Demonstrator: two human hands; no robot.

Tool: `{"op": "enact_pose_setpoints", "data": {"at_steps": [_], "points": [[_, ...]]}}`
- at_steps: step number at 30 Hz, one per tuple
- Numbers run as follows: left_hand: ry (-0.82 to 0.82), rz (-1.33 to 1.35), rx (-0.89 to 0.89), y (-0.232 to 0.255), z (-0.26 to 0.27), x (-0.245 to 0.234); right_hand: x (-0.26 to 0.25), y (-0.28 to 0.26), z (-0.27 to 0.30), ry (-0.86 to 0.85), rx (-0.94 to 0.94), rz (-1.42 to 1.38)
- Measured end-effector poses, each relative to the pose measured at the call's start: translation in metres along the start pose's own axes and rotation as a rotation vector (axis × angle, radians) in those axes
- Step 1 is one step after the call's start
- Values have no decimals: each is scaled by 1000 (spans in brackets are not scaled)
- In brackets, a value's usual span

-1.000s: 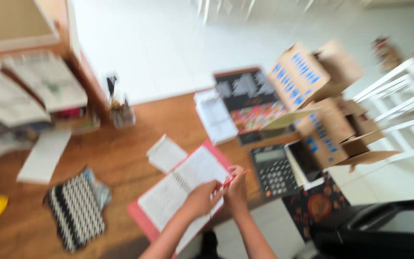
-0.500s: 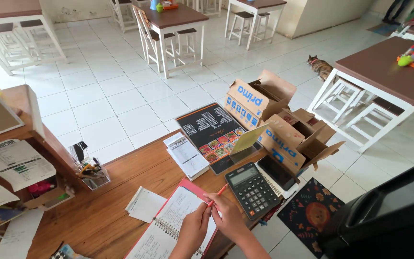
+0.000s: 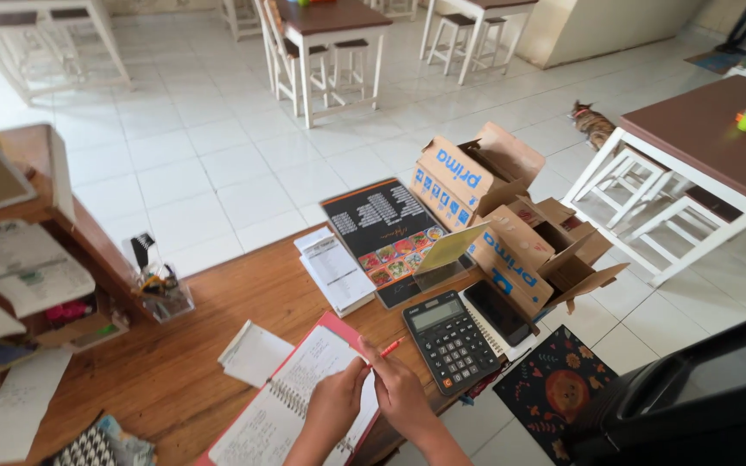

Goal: The recorder counts money from a wallet and then uses a calculator and a notebook to record financial transactions at a counter.

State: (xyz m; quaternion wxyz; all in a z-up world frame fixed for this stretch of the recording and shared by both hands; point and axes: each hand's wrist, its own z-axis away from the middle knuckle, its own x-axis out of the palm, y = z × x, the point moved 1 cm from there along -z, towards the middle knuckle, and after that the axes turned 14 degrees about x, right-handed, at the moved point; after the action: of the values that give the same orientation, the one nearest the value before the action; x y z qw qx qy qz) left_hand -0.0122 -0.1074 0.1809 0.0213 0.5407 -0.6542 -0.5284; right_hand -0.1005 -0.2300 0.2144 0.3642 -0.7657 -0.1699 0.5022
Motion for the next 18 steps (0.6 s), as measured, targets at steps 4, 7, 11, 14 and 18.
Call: {"op": "enact_pose_setpoints", "data": {"at_steps": [4,7,11,14,18], "points": [[-109,8,-36,0,8,4,1,-5,1,43,-66,-52],[-121,90,-75,-5,14,8,3,1,-2,74,-56,-41],[57,104,57,-13,23,-10,5,23,-10,204,115,-149],[117,63,-105,-36,40,-41,6,66,-5,275,241,-173],[220,40,-454,-73,101,-78,10,85,-6,91,651,-261]]}}
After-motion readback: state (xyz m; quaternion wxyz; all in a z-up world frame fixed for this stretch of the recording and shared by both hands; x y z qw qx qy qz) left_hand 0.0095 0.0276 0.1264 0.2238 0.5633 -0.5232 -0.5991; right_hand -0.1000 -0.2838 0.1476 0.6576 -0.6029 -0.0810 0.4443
